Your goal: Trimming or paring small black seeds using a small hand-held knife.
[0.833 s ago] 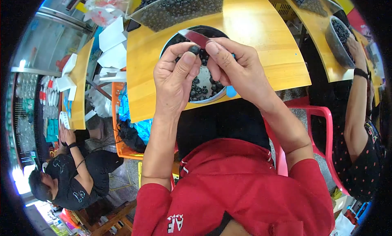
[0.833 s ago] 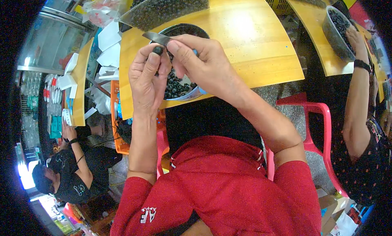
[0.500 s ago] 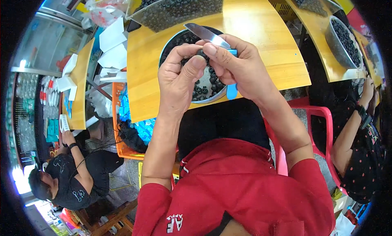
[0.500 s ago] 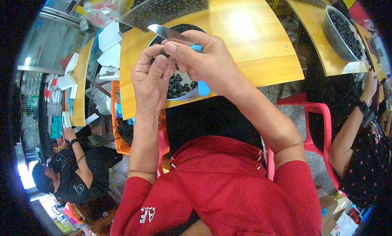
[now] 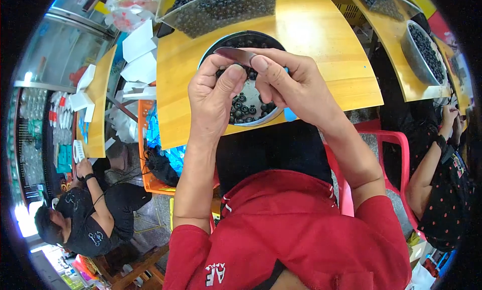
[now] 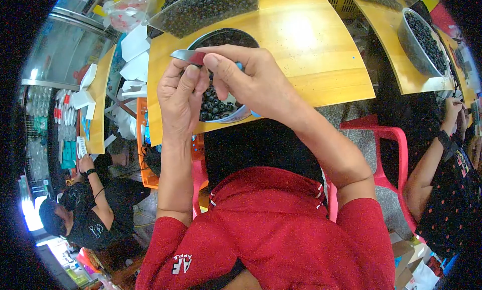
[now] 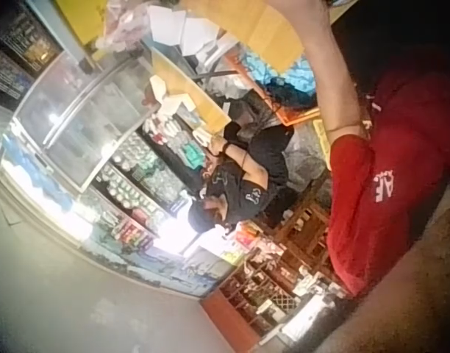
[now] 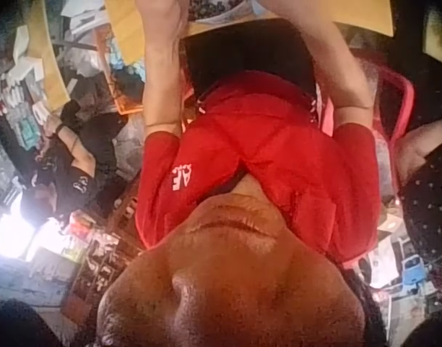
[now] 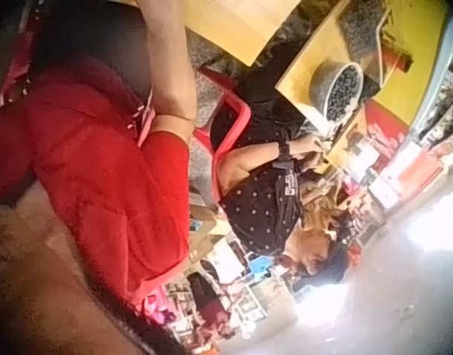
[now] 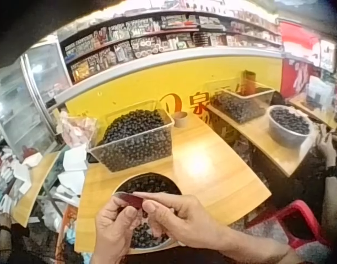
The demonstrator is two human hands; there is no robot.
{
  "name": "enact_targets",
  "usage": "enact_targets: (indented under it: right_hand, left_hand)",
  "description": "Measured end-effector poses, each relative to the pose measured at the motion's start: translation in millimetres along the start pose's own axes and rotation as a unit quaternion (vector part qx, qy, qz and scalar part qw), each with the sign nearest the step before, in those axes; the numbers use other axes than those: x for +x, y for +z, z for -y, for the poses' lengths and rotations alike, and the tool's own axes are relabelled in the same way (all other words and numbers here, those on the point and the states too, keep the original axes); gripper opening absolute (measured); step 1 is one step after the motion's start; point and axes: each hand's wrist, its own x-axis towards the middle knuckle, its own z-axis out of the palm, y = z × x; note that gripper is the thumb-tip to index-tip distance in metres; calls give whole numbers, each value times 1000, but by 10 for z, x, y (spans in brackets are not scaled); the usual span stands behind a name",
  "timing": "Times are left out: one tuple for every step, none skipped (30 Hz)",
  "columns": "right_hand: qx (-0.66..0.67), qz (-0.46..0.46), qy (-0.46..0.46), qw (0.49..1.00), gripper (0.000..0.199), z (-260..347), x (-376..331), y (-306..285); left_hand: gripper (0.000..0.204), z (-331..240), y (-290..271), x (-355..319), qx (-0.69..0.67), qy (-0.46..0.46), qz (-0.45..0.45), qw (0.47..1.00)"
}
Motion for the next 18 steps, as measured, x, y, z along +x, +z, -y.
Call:
enact_targets:
  right_hand:
    - [-6, 8, 3, 1000, 34, 11, -2, 2]
    - [-5, 8, 3, 1000, 34, 13, -5, 5]
    - [2, 7, 10, 1000, 34, 14, -9, 9]
    - [10, 5, 17, 1000, 33, 13, -11, 9]
    - [10, 5, 17, 1000, 33, 10, -11, 3]
    - [12, 9, 21, 1000, 33, 4, -8, -7]
    - [15, 13, 25, 999, 32, -1, -7, -12]
    - [16, 13, 25, 999, 32, -1, -7, -8]
    - [22, 10, 26, 999, 31, 0, -6, -1]
    - [27, 7, 26, 999, 30, 2, -7, 2]
    - [27, 7, 27, 999, 30, 2, -9, 1]
    - [25, 2, 31, 999, 30, 3, -11, -2]
    - [21, -4, 35, 999, 29, 4, -13, -4]
    - [22, -5, 35, 999, 29, -10, -7, -13]
    - [27, -8, 39, 999, 29, -35, 6, -27]
    - [33, -10, 42, 999, 29, -49, 12, -34]
    - [33, -11, 42, 999, 29, -45, 10, -35]
    - [36, -16, 35, 999, 29, -35, 7, -37]
  left_hand:
    - [17, -19, -5, -5, 13, 0, 2, 1000]
    - [17, -33, -14, -7, 13, 0, 1, 1000]
    - [17, -45, -22, -8, 12, 2, 4, 1000]
    - [17, -50, -31, -8, 10, 4, 8, 1000]
    - [17, -46, -45, -7, 10, 4, 8, 1000]
    - [16, -34, -62, -6, 4, 5, 11, 1000]
    - [16, -25, -72, -5, -3, 5, 14, 1000]
    - [16, -22, -75, -4, -3, 5, 14, 1000]
    - [16, -18, -75, -4, -16, 7, 17, 1000]
    - [15, -15, -74, -6, -28, 9, 20, 999]
    - [15, -13, -73, -8, -28, 9, 20, 999]
    - [16, -11, -73, -10, -32, 8, 23, 999]
    - [17, -11, -71, -8, -35, 8, 27, 999]
    - [17, -3, -73, -7, -35, 7, 28, 999]
    - [18, 10, -78, -5, -40, 4, 32, 999]
    - [18, 19, -82, -1, -45, 2, 36, 998]
    - [18, 27, -72, 8, -45, 2, 37, 998]
    - [19, 40, -54, 19, -62, 4, 37, 997]
